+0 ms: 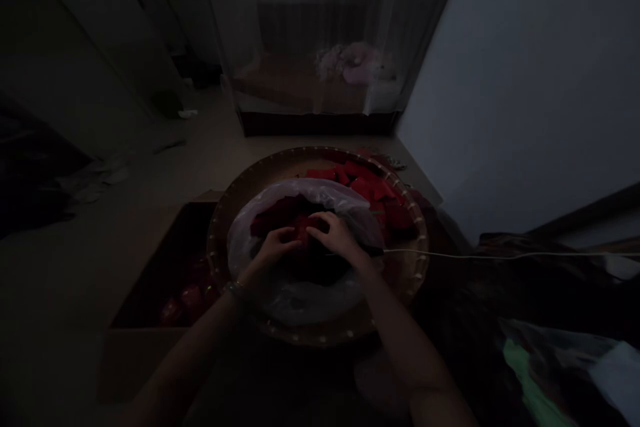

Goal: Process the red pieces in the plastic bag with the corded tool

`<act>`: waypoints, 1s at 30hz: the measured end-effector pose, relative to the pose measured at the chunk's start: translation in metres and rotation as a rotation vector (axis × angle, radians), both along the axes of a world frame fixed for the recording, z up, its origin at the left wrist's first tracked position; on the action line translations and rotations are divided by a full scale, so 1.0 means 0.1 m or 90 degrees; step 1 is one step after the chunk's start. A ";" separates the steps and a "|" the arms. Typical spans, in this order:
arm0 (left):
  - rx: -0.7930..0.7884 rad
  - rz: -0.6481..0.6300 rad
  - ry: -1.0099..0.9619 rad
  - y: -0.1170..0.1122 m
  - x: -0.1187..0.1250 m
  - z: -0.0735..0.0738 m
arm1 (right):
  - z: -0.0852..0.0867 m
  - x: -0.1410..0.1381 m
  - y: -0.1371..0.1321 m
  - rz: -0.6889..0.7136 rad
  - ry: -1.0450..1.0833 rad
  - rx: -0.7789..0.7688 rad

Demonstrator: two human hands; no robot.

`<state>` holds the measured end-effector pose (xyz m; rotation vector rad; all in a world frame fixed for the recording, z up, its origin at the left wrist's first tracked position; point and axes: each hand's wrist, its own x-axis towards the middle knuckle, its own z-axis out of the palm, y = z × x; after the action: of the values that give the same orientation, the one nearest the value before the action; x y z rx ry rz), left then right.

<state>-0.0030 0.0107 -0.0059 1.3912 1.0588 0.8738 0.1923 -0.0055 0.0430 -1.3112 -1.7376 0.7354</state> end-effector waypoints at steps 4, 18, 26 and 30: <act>-0.008 0.014 -0.008 0.00 0.00 0.03 | 0.01 0.01 -0.01 -0.041 0.003 -0.069; -0.077 -0.129 0.029 -0.05 -0.02 0.11 | 0.02 0.02 0.02 -0.118 0.140 -0.127; -0.058 -0.235 0.061 -0.09 0.00 0.10 | 0.02 -0.09 0.03 -0.131 -0.129 0.011; -0.091 -0.297 0.031 -0.09 -0.03 0.12 | 0.01 -0.07 0.04 -0.157 -0.152 0.058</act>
<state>-0.0065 0.0020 0.0065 1.4615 0.7666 0.4174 0.1852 -0.0012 0.0437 -1.5654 -1.7274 0.3680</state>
